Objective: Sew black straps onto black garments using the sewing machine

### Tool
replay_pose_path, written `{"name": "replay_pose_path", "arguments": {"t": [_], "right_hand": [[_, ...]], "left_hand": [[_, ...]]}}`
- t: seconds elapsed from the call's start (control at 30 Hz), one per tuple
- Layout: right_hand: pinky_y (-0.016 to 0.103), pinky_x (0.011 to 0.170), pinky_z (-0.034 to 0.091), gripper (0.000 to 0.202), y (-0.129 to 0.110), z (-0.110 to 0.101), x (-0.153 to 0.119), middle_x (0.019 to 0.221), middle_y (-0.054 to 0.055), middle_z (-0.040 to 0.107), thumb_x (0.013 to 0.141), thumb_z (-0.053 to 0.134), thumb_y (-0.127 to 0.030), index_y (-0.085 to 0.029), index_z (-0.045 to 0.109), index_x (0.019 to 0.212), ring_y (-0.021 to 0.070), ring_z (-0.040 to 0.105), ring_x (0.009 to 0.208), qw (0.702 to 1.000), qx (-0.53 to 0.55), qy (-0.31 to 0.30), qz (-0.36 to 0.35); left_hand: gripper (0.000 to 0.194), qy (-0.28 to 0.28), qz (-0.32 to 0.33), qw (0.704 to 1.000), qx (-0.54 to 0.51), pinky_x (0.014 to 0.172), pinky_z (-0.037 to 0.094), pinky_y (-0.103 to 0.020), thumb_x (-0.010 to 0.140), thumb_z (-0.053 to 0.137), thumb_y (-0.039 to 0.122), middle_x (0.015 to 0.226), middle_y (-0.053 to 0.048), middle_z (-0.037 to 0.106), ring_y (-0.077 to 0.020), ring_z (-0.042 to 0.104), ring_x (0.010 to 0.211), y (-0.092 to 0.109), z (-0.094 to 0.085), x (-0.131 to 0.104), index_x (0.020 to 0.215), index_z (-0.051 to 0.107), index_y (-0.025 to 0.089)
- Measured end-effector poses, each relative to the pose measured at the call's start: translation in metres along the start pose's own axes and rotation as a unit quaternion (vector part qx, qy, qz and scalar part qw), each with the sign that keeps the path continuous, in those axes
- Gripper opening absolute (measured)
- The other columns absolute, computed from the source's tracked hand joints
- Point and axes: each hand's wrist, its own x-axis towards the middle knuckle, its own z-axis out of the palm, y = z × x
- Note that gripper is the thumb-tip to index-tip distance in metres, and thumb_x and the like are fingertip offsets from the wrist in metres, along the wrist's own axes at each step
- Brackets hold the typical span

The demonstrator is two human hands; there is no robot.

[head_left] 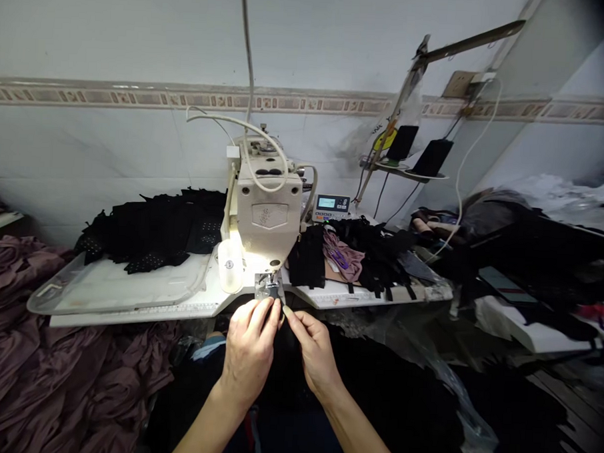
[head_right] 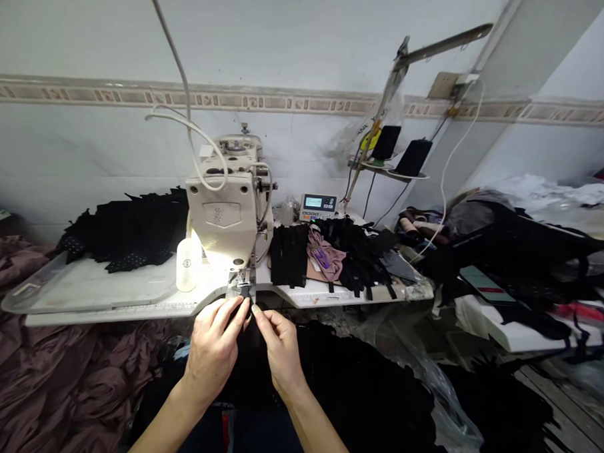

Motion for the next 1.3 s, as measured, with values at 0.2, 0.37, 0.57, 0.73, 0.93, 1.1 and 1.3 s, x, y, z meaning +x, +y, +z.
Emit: {"name": "replay_pose_path", "arguments": {"t": [0.2, 0.37, 0.57, 0.73, 0.93, 1.1, 1.3], "right_hand": [[0.029, 0.068, 0.043, 0.036, -0.003, 0.0014, 0.0031, 0.074, 0.001, 0.066, 0.092, 0.082, -0.053, -0.018, 0.079, 0.081, 0.0168, 0.055, 0.071, 0.999, 0.034, -0.005, 0.017], [0.028, 0.066, 0.042, 0.039, -0.0082, 0.0021, 0.007, 0.072, 0.001, 0.066, 0.088, 0.085, -0.053, -0.017, 0.076, 0.075, 0.015, 0.054, 0.068, 0.998, 0.052, -0.003, 0.036], [0.028, 0.066, 0.042, 0.04, -0.0082, 0.004, 0.0071, 0.072, 0.001, 0.067, 0.087, 0.086, -0.053, -0.017, 0.076, 0.074, 0.0147, 0.054, 0.067, 0.998, 0.056, 0.007, 0.032], [0.028, 0.066, 0.042, 0.039, -0.0072, 0.0055, 0.0074, 0.072, 0.001, 0.067, 0.088, 0.084, -0.054, -0.017, 0.077, 0.075, 0.0155, 0.054, 0.068, 0.998, 0.056, 0.012, 0.024], [0.03, 0.071, 0.044, 0.039, -0.0086, 0.0053, 0.008, 0.073, 0.001, 0.068, 0.089, 0.084, -0.052, -0.018, 0.075, 0.072, 0.0169, 0.056, 0.071, 0.999, 0.046, 0.01, 0.015], [0.03, 0.069, 0.045, 0.038, -0.0085, 0.0057, 0.0079, 0.073, 0.001, 0.068, 0.086, 0.086, -0.053, -0.018, 0.076, 0.073, 0.017, 0.057, 0.07, 0.998, 0.058, 0.014, 0.031], [0.03, 0.072, 0.046, 0.038, -0.0063, 0.0054, 0.0086, 0.075, 0.002, 0.07, 0.087, 0.086, -0.053, -0.018, 0.077, 0.075, 0.0173, 0.058, 0.073, 0.998, 0.062, 0.015, 0.029]], "left_hand": [[0.038, -0.004, -0.004, 1.0, 0.017, 0.102, 0.053, -0.046, 0.103, 0.056, 0.005, 0.131, -0.015, 0.076, -0.0321, 0.069, 0.119, 0.0021, 0.0015, 0.0012, 0.138, 0.068, 0.011], [0.038, -0.016, -0.013, 0.999, 0.045, 0.101, 0.051, -0.048, 0.103, 0.055, 0.006, 0.131, -0.017, 0.076, -0.0338, 0.068, 0.119, 0.0059, 0.0017, 0.0019, 0.138, 0.069, 0.008], [0.036, -0.027, -0.006, 0.998, 0.054, 0.1, 0.051, -0.047, 0.105, 0.055, 0.01, 0.131, -0.016, 0.076, -0.0333, 0.068, 0.119, 0.0034, 0.003, 0.0034, 0.138, 0.069, 0.008], [0.036, -0.033, 0.0, 0.998, 0.05, 0.1, 0.052, -0.046, 0.105, 0.054, 0.01, 0.132, -0.016, 0.076, -0.0321, 0.069, 0.118, 0.0, 0.003, 0.0048, 0.138, 0.068, 0.01], [0.036, -0.033, -0.012, 0.998, 0.056, 0.101, 0.052, -0.047, 0.104, 0.057, 0.012, 0.131, -0.017, 0.076, -0.0322, 0.069, 0.118, 0.0031, 0.0026, 0.005, 0.139, 0.068, 0.01], [0.041, -0.035, -0.005, 0.998, 0.057, 0.1, 0.053, -0.047, 0.101, 0.053, 0.005, 0.132, -0.017, 0.075, -0.0322, 0.069, 0.119, 0.0026, 0.0028, 0.005, 0.139, 0.068, 0.01], [0.041, -0.034, -0.009, 0.998, 0.052, 0.101, 0.052, -0.047, 0.1, 0.053, 0.004, 0.132, -0.017, 0.076, -0.0321, 0.069, 0.119, 0.0023, 0.0037, 0.0048, 0.138, 0.068, 0.01]]}}
